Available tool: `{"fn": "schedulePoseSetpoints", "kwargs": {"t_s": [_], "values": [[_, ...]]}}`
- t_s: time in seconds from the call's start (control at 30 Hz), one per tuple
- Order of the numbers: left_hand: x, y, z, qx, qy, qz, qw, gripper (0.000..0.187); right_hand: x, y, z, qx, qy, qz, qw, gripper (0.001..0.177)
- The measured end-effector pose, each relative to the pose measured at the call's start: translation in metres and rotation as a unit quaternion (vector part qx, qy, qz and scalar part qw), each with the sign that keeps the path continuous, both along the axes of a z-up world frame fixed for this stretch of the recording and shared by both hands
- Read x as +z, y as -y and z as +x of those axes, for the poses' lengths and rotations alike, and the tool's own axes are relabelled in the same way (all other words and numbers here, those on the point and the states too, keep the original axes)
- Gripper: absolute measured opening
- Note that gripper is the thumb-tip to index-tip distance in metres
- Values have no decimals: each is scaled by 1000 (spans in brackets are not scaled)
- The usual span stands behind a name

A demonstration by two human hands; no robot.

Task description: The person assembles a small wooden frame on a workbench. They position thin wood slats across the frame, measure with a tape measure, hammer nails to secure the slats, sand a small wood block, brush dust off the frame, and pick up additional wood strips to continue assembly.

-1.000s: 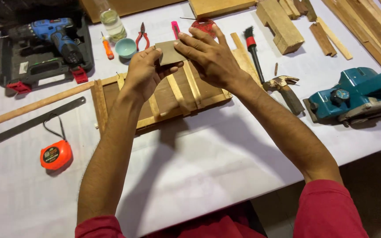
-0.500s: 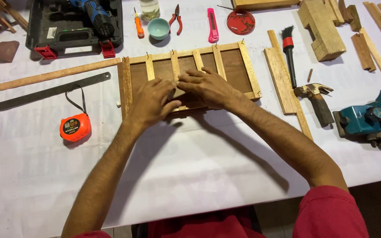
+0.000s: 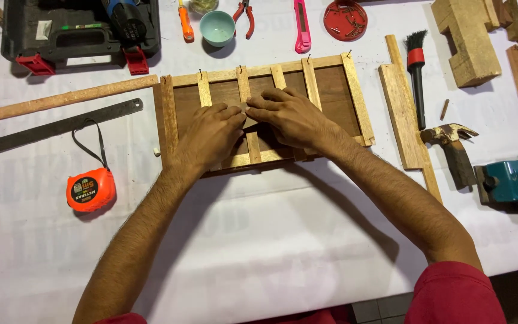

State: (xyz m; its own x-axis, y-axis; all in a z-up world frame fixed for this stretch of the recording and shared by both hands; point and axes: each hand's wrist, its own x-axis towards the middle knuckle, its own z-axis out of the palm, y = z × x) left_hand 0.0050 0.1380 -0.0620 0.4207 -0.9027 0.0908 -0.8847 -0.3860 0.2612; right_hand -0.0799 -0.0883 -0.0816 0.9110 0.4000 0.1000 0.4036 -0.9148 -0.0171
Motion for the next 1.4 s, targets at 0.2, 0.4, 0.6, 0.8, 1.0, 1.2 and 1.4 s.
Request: {"fn": "schedulePoseSetpoints", "kwargs": {"t_s": [0.2, 0.4, 0.6, 0.8, 1.0, 1.2, 1.4], "values": [[-29, 14, 48, -14, 41, -19, 999, 34, 9, 4, 37, -30, -47, 36, 998, 85], [-15, 15, 51, 4, 7, 31, 999, 34, -24, 21, 47, 2, 32, 115, 993, 47], [-43, 14, 46, -6, 149, 35, 988, 44, -13, 10, 22, 3, 54, 101, 993, 43], [-22, 10, 13, 15, 102, 103, 989, 37, -10, -4, -3, 12, 47, 58, 997, 46], [-46, 2, -9, 14, 74, 135, 988, 45, 4, -21, -35, 22, 0, 61, 998, 54], [-28, -3, -20, 16, 45, 114, 992, 44, -3, -18, -38, 29, 11, 31, 999, 52], [-27, 5, 8, 5, 78, 81, 994, 40, -3, -1, -9, 21, -6, 12, 1000, 57]]}}
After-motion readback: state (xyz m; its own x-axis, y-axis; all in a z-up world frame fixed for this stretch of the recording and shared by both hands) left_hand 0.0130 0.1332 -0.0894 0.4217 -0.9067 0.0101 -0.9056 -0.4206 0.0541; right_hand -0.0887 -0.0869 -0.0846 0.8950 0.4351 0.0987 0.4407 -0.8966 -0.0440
